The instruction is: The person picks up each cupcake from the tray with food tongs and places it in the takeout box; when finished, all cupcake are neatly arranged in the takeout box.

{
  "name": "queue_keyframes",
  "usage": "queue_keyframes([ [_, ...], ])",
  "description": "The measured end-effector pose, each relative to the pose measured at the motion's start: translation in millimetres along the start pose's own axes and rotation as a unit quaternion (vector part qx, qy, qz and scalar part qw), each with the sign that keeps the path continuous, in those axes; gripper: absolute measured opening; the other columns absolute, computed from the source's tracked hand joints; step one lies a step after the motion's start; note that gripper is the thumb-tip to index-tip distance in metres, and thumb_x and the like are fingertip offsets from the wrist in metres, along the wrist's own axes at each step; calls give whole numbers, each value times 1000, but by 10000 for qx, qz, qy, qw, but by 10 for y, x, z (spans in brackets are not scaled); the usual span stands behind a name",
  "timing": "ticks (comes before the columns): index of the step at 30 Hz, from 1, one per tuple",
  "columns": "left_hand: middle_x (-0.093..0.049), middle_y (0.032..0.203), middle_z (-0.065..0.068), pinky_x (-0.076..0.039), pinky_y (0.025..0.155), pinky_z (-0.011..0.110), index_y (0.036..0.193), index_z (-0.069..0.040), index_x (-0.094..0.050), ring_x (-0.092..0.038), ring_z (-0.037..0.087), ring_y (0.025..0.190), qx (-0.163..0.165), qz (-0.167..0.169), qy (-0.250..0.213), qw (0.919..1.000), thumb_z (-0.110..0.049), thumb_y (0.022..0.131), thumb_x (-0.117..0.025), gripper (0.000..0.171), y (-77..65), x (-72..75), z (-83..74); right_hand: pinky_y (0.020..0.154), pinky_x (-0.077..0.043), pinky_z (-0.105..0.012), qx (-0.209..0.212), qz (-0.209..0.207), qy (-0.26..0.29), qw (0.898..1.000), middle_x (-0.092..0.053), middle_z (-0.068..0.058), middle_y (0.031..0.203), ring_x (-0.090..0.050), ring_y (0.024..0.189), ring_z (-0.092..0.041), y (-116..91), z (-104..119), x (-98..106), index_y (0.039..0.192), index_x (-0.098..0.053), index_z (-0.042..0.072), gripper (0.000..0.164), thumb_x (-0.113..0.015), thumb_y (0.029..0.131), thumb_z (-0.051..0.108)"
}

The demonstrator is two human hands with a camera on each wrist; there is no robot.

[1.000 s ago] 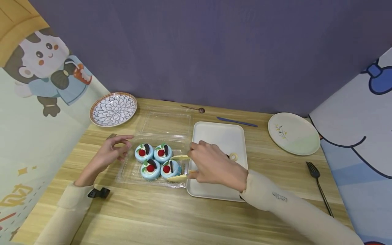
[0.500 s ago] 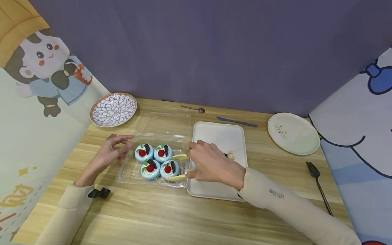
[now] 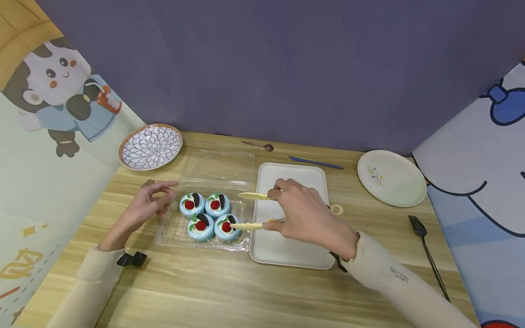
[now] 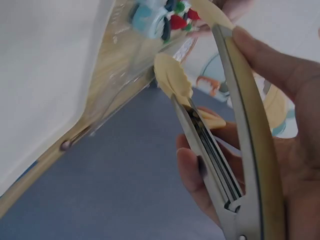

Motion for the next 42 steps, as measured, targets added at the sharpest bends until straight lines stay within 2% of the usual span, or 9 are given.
queue_keyframes([
  [5, -52, 117, 24, -61, 55, 34, 142, -5, -48, -60, 13, 64, -14, 5, 63, 10000, -9, 99, -56, 44, 31, -3, -10, 66, -57, -37, -505, -552, 209, 9970, -63, 2, 116, -65, 92, -20, -176, -355, 50, 121, -69, 16, 64, -80, 73, 57],
  [9, -52, 116, 22, -61, 55, 34, 142, -4, -48, -60, 13, 64, -10, 13, 62, 10000, -10, 99, -56, 44, 45, -16, -9, 61, -56, -39, -954, -1008, 196, 9901, -63, -2, 118, -66, 89, -22, -394, -662, 17, 120, -68, 15, 62, -77, 76, 58],
  [16, -52, 116, 22, -61, 55, 33, 143, -4, -47, -61, 11, 64, -48, 26, 39, 10000, -11, 99, -57, 45, 52, -19, -15, 72, -55, -52, -1730, -1565, 626, 9704, -65, -12, 118, -65, 95, -33, -858, -1219, -138, 120, -67, 8, 65, -80, 75, 53],
  [21, -53, 116, 20, -62, 56, 34, 143, -5, -47, -61, 11, 65, -60, -4, 108, 9999, -11, 99, -56, 45, 35, 4, 16, 68, -51, -57, -2163, -1864, 718, 9557, -65, -20, 113, -64, 88, -41, -1179, -1587, -237, 120, -66, 4, 66, -84, 73, 46],
  [27, -53, 117, 21, -62, 57, 35, 143, -5, -47, -62, 11, 66, -114, -9, 208, 9997, -12, 99, -56, 45, 20, 17, 41, 65, -47, -65, -2857, -1721, 571, 9410, -58, -28, 119, -58, 93, -51, -1542, -1929, -363, 125, -61, 1, 74, -83, 73, 50],
  [31, -53, 116, 20, -62, 56, 35, 143, -5, -48, -62, 10, 66, -115, -9, 223, 9997, -13, 100, -55, 44, 22, 19, 57, 65, -46, -68, -3116, -1493, 557, 9368, -52, -34, 124, -55, 97, -54, -1706, -2048, -473, 126, -58, -3, 80, -82, 73, 52],
  [36, -53, 116, 19, -62, 56, 36, 142, -5, -48, -63, 13, 68, -118, -48, 240, 9996, -12, 100, -55, 44, 9, 23, 41, 71, -45, -69, -3453, -1214, 588, 9287, -49, -36, 126, -49, 104, -57, -1820, -2165, -627, 131, -52, -7, 90, -77, 75, 59],
  [42, -54, 115, 18, -62, 57, 35, 142, -4, -48, -63, 13, 67, -102, -67, 245, 9996, -11, 99, -55, 44, 3, 16, 33, 67, -46, -66, -3633, -1136, 459, 9236, -49, -33, 128, -51, 100, -57, -1888, -2238, -731, 131, -51, -7, 94, -76, 73, 63],
])
Point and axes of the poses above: each hand's wrist, its own y-axis towards the middle knuckle, its own x-axis out of the back of the hand, z = x × y, the point moved 10 cm from there along y, towards the middle knuckle
